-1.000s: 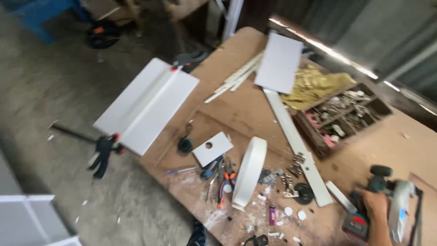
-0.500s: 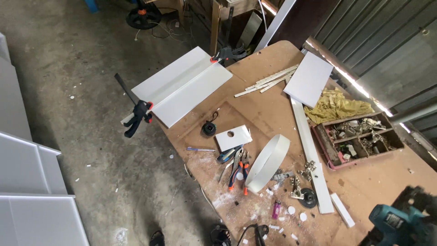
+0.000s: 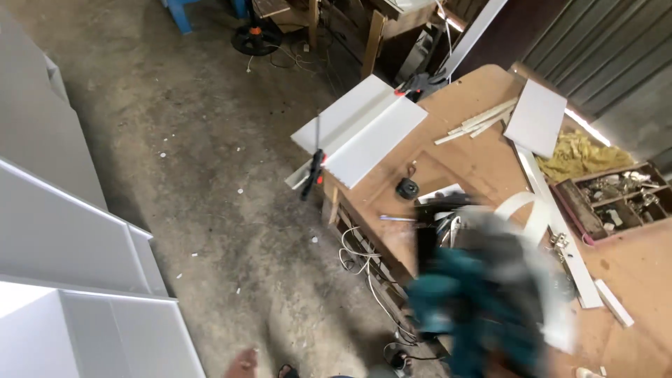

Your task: The recorder measures, clamps, and then cuts a white wood panel using a circular saw in a workshop.

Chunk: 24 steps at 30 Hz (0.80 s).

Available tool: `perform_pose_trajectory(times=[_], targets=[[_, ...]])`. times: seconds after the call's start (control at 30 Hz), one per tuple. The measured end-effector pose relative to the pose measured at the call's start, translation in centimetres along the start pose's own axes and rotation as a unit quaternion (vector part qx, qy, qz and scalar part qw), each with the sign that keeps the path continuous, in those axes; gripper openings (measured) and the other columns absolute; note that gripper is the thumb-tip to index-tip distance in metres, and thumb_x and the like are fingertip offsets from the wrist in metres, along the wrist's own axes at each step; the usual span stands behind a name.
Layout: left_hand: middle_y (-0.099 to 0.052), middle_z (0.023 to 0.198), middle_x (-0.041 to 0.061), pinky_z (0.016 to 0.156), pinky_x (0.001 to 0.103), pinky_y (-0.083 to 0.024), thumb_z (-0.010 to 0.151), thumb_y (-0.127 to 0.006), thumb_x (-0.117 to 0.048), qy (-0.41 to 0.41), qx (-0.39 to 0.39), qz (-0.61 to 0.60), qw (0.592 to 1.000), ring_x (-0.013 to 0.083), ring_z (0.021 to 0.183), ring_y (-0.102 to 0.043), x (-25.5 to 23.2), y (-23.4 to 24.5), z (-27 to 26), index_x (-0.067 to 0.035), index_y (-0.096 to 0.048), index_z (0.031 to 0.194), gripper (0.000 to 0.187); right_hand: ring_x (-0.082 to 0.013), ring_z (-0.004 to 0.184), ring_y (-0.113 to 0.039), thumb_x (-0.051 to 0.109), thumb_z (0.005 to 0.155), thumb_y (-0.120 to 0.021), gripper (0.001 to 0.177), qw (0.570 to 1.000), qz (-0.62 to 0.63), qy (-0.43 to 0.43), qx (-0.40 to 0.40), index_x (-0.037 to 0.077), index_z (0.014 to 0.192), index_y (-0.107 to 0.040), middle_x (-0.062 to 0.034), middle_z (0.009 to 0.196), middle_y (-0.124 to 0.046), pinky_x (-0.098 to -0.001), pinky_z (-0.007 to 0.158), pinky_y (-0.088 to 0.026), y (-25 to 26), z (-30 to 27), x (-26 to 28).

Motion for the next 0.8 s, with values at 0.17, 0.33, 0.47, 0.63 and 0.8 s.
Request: perform_pose_trajectory(times=[0.17,0.33,0.47,0.63,0.8], targets=[[-0.080,0.098,0.012,0.084,0.032,-0.058,0.103,-0.065,-0.024,0.020,-0.173,-0.026,0.984,0.0191,0.091,-0.076,-22.2,13.0,5.9,-0.007,-0.076,0.123,0.028,-0.0270,0.076,-0.068,0.005,0.068,-0.088,0.085,0.997,0.003,0.020,0.072,0.013,0.145,-0.051,-0.0226,0.094,-0.067,-0.0394,0.066,-0.055,-22.0,-1.1,20.6],[-0.060,0.143,0.017,0.106,0.038,-0.044,0.103,-0.052,-0.027,-0.276,-0.026,0.026,0.960,0.0304,0.130,-0.058,-52.9,16.9,9.1,-0.005,-0.063,0.138,0.043,-0.0274,0.099,-0.071,0.020,0.069,-0.082,0.088,0.980,-0.090,0.131,0.120,0.004,0.146,-0.043,-0.0169,0.111,-0.071,-0.0368,0.089,-0.056,-38.5,6.3,29.7],[-0.064,0.131,0.021,0.101,0.043,-0.045,0.102,-0.050,-0.033,-0.336,0.067,0.089,0.935,0.0379,0.122,-0.060,-56.5,13.4,22.1,-0.004,-0.062,0.136,0.046,-0.0336,0.100,-0.071,0.018,0.070,-0.079,0.085,0.982,-0.062,0.144,0.107,0.000,0.146,-0.045,-0.0241,0.105,-0.073,-0.0403,0.089,-0.055,-47.3,15.1,31.8],[-0.074,0.091,0.021,0.076,0.050,-0.053,0.088,-0.063,-0.056,-0.252,0.089,0.338,0.903,0.0436,0.090,-0.068,-58.1,9.5,35.1,-0.009,-0.076,0.102,0.051,-0.0482,0.088,-0.070,0.012,0.076,-0.068,0.080,0.992,-0.039,0.084,0.085,-0.003,0.147,-0.036,-0.0338,0.089,-0.068,-0.0512,0.081,-0.055,-54.6,24.8,35.1],[-0.072,0.084,0.021,0.067,0.052,-0.053,0.080,-0.071,-0.047,-0.316,0.125,0.413,0.845,0.0443,0.079,-0.068,-61.8,6.1,42.9,-0.010,-0.076,0.093,0.039,-0.0504,0.083,-0.070,0.013,0.077,-0.069,0.073,0.996,0.075,0.050,-0.020,-0.004,0.142,-0.040,-0.0346,0.084,-0.067,-0.0534,0.076,-0.056,-58.6,30.5,37.6]])
Point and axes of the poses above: each hand's wrist, its own z-axis towards the middle knuckle, its own y-axis out of the back of the hand, x = y × z, the point moved 5 cm from there along z, towards the middle knuckle
